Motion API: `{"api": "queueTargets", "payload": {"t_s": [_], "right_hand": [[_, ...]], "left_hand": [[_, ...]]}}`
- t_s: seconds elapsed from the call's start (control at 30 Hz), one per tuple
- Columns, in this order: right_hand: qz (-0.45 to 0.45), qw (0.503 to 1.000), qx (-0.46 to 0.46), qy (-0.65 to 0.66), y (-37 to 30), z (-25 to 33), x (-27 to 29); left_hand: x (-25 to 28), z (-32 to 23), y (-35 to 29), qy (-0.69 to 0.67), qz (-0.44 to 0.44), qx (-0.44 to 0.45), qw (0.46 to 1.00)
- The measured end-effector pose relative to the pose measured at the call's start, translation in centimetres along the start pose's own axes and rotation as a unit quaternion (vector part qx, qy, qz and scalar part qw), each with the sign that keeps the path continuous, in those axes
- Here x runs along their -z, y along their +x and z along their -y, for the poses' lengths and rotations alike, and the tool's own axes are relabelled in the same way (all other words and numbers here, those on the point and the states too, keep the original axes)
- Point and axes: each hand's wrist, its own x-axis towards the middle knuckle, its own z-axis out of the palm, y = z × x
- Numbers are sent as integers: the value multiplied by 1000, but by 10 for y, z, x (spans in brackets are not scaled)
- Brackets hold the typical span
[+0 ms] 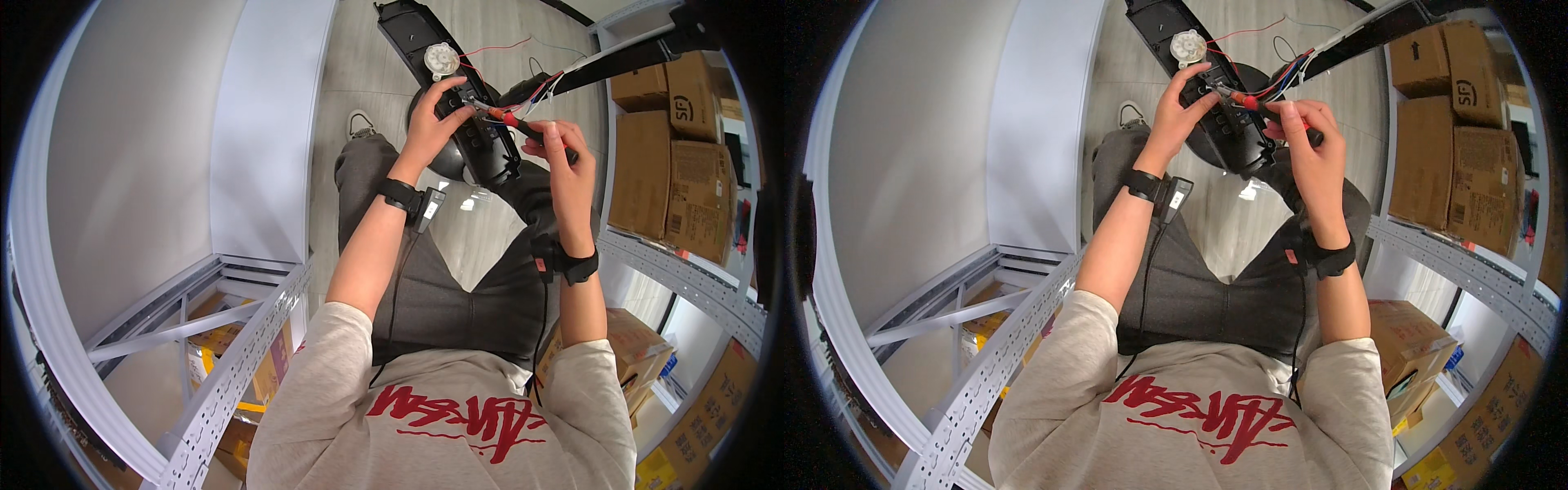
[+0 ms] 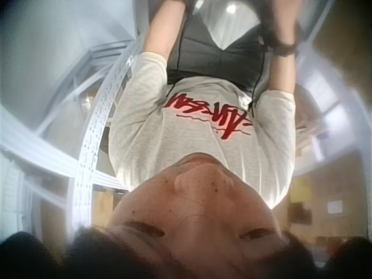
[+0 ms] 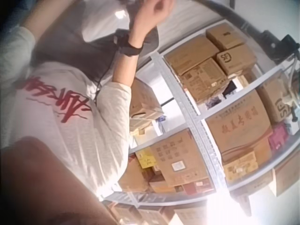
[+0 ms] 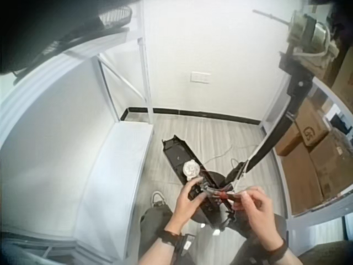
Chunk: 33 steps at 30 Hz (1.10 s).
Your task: The person is assembling an electronic device, likely a fan, by connecting wires and securing components with a screwdriver. They are seated on the floor in a storage area, manipulating the device's internal parts and attaching a cover.
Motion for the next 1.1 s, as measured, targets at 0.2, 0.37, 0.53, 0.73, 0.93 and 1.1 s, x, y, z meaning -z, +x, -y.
{"api": "queueTargets", "payload": {"t_s": [0.2,0.37,0.53,0.73,0.93,1.1], "right_hand": [[-2,999,-27,35,-3,-2,4],[-13,999,-26,40,-4,-6,4],[-7,1000,-16,25,-6,-9,2],[-9,1000,-9,16,-6,-8,-2],[-4,1000,6,-8,-7,-10,-4],[-56,998,3,2,-10,-5,1]], "left_hand": [[0,4,-1,48,-21,-16,998],[-2,-1,-4,31,-43,26,998],[-4,-9,-5,-26,-34,44,998],[-3,-9,-6,-20,-26,58,998],[-1,1,-5,31,-31,-2,999],[-2,0,-5,1,-50,9,999]]}}
